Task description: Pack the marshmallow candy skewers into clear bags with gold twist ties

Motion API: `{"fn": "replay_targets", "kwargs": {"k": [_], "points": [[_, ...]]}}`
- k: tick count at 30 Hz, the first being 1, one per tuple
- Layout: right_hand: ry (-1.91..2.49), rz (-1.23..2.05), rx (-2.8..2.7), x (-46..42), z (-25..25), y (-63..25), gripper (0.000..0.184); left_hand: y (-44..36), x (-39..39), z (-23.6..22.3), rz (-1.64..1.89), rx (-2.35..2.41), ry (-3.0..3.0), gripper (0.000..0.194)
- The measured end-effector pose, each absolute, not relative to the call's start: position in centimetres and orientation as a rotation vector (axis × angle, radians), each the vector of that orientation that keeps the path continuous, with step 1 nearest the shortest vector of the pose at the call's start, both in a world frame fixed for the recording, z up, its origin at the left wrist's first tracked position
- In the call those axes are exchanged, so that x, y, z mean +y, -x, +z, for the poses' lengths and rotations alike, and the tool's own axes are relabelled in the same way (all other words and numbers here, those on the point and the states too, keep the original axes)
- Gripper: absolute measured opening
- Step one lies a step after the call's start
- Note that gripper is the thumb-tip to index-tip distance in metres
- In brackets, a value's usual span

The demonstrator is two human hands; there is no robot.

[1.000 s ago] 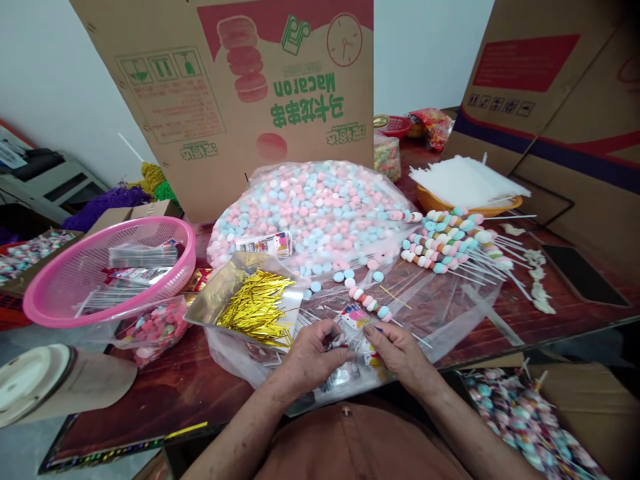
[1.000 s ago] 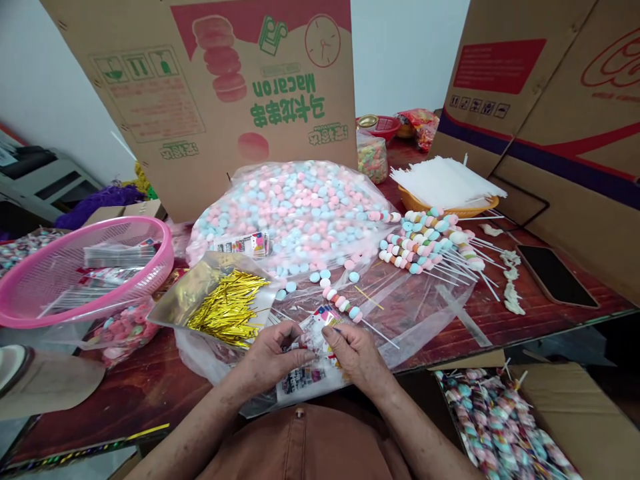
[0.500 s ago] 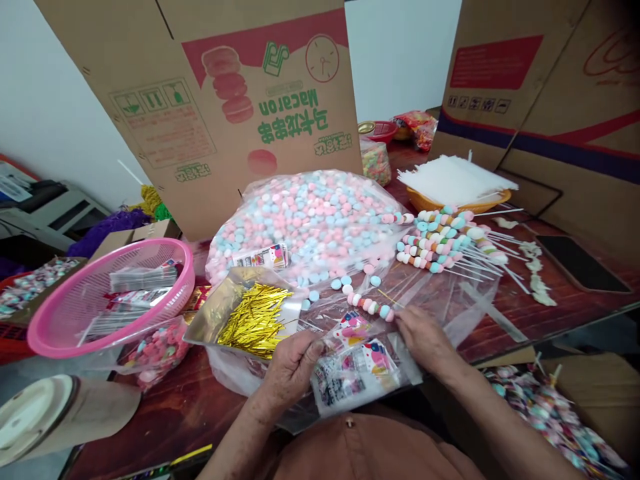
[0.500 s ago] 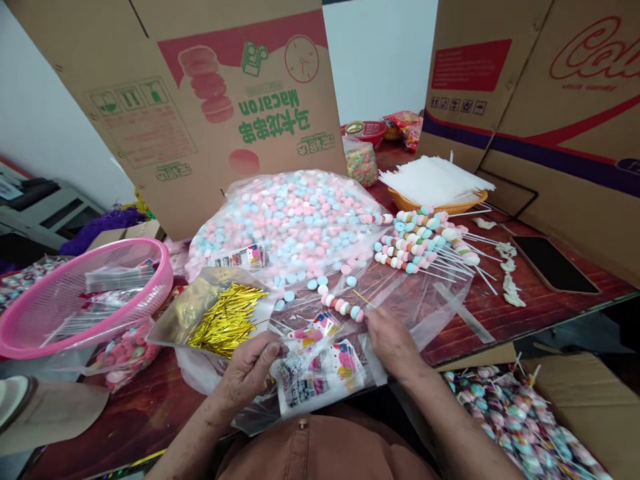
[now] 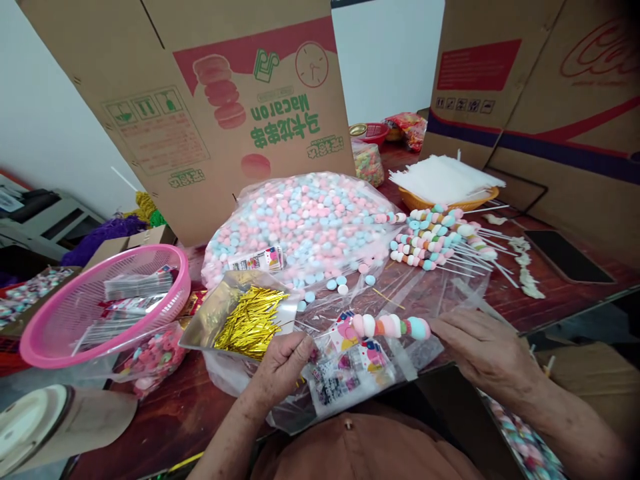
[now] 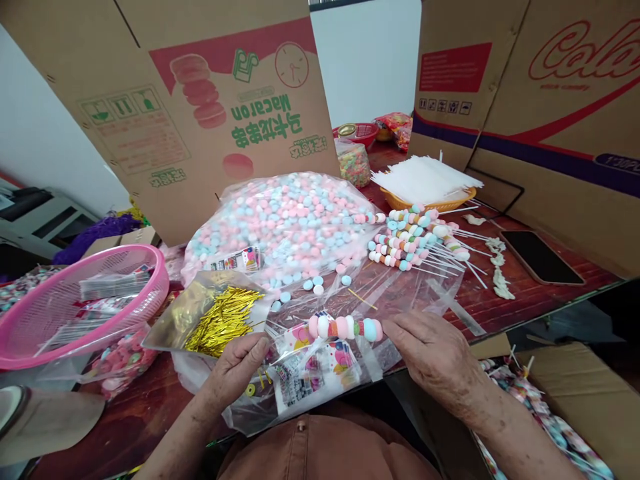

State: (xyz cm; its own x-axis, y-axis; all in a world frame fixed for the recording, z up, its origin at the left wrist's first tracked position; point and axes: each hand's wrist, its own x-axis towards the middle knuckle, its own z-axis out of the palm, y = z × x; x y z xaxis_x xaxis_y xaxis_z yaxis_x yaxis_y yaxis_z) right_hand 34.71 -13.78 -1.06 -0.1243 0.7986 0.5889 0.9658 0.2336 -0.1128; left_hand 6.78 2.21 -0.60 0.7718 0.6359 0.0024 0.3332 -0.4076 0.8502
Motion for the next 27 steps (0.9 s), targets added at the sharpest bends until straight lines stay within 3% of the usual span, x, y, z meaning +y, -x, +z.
{"fn": "replay_targets", "kwargs": {"k": [15,27], "points": [[1.599,-0.293,-2.017,-14.3,-1.1,-35.1,0.025,-7.9,1.7,0.8,0.234,0.829,-2.409,0.043],[1.537,-0.037,-2.137,-13.5,-0.3,-34.1,0.026,-9.1,1.2,1.1,0.115,0.559,-2.537,0.042]]}}
